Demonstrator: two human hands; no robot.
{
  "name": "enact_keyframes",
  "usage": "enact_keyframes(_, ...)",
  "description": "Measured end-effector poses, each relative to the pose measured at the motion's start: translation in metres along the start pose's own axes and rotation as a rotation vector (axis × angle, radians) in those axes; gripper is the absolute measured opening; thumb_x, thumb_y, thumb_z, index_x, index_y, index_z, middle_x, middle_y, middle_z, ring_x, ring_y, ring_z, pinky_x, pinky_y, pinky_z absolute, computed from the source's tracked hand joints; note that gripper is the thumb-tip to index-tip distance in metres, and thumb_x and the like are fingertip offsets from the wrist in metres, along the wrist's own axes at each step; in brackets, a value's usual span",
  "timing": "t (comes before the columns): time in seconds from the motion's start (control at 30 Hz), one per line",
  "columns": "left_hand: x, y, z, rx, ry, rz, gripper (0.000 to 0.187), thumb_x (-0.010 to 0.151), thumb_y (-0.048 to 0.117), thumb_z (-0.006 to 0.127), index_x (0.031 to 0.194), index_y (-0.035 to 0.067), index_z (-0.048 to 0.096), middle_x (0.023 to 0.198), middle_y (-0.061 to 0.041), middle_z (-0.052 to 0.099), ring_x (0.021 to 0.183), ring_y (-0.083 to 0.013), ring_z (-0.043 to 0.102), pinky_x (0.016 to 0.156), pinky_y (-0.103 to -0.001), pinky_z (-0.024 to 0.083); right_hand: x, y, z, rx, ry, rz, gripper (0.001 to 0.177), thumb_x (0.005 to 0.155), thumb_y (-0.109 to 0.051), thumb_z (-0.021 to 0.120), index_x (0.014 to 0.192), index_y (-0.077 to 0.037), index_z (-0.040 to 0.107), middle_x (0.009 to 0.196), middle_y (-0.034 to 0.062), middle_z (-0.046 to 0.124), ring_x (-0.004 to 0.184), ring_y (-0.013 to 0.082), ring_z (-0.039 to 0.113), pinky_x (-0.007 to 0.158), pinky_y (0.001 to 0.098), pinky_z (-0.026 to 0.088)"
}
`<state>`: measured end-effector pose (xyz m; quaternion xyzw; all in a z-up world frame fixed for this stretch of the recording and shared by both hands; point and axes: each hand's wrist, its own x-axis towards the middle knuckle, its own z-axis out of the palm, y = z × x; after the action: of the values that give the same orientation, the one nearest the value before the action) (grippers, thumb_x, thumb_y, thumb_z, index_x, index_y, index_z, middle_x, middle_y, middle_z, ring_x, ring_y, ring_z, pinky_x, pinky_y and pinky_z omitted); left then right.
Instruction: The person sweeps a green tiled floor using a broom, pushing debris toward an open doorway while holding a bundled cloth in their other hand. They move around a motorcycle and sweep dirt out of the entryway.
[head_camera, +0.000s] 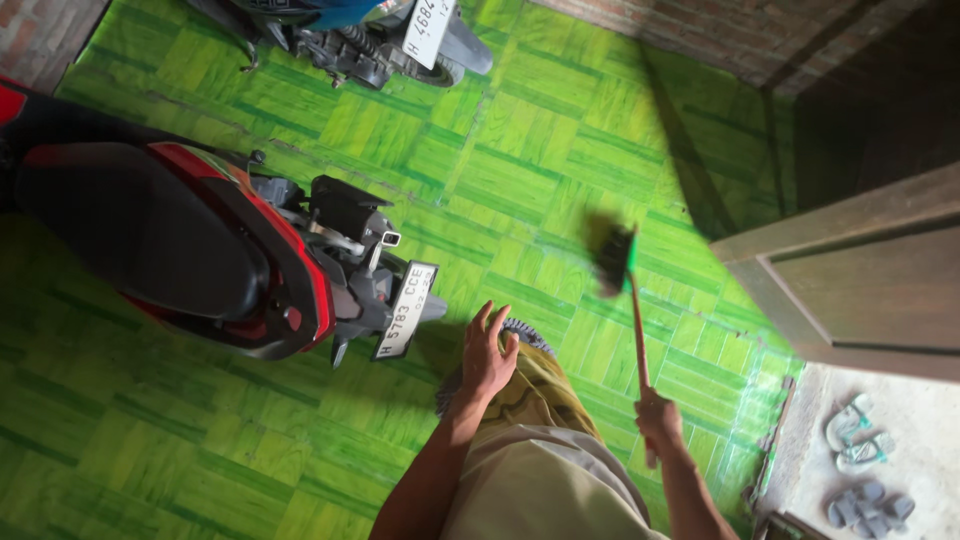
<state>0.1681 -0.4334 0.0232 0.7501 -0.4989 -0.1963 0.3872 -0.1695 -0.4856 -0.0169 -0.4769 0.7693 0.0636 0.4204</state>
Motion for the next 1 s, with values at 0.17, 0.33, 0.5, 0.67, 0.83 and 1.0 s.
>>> enact_keyframes(0.17,0.030,-0.003,0.001,-0.007,0.019,-0.008,0.058,0.088,0.016,0.072,0.143,0.015,0.054,0.150,-0.020,0.045,0.133,-0.0431,0.048,0.109,-0.052,0.044,-0.005,-0.013,-0.004,-0.062,0.008,-0.070,0.039,0.093,-0.020,0.065,0.132,-0.017,0.063,0.079,0.0161,0.077,0.055,0.0208,0.070,0.055,0.0381,0.058)
enact_keyframes(0.33,0.072,0.000,0.007,0.044,0.007,-0.034,0.059,0.088,0.016,0.072,0.144,0.014,0.053,0.151,-0.022,0.042,0.134,-0.0436,0.046,0.109,-0.053,0.042,0.033,-0.065,-0.004,0.125,-0.224,-0.189,0.057,0.090,-0.018,0.069,0.145,-0.022,0.058,0.091,0.0016,0.072,0.052,0.0166,0.061,0.051,0.0381,0.055)
enact_keyframes(0.5,0.098,0.004,0.004,0.074,0.073,-0.072,0.059,0.089,0.015,0.071,0.145,0.015,0.053,0.152,-0.022,0.043,0.135,-0.0440,0.046,0.109,-0.054,0.041,0.085,-0.181,0.046,0.060,-0.482,-0.493,0.051,0.093,-0.019,0.067,0.143,-0.017,0.062,0.077,0.0021,0.071,0.055,0.0045,0.054,0.050,0.0257,0.048)
enact_keyframes(0.67,0.107,0.000,0.008,0.061,0.123,-0.109,0.059,0.089,0.016,0.071,0.145,0.014,0.052,0.150,-0.022,0.044,0.134,-0.0440,0.046,0.109,-0.054,0.042,0.111,-0.286,0.101,0.126,-0.632,-0.408,0.054,0.094,-0.023,0.072,0.145,-0.012,0.060,0.070,0.0127,0.063,0.049,0.0125,0.051,0.046,0.0302,0.042)
enact_keyframes(0.83,0.114,-0.005,0.012,0.085,0.123,-0.117,0.060,0.088,0.015,0.072,0.144,0.013,0.052,0.151,-0.023,0.044,0.134,-0.0444,0.045,0.109,-0.056,0.040,0.132,-0.267,0.070,0.304,-0.650,-0.260,0.044,0.094,-0.016,0.066,0.137,-0.005,0.065,0.082,0.0025,0.070,0.054,0.0088,0.053,0.048,0.0270,0.046)
enact_keyframes(1.0,0.129,-0.009,0.021,0.062,0.136,-0.077,0.059,0.089,0.015,0.072,0.145,0.013,0.053,0.151,-0.023,0.044,0.134,-0.0446,0.046,0.110,-0.054,0.041,0.137,-0.169,-0.018,0.463,-0.457,-0.059,0.033,0.095,-0.025,0.064,0.125,-0.012,0.068,0.083,0.0020,0.063,0.051,0.0102,0.044,0.047,0.0280,0.043)
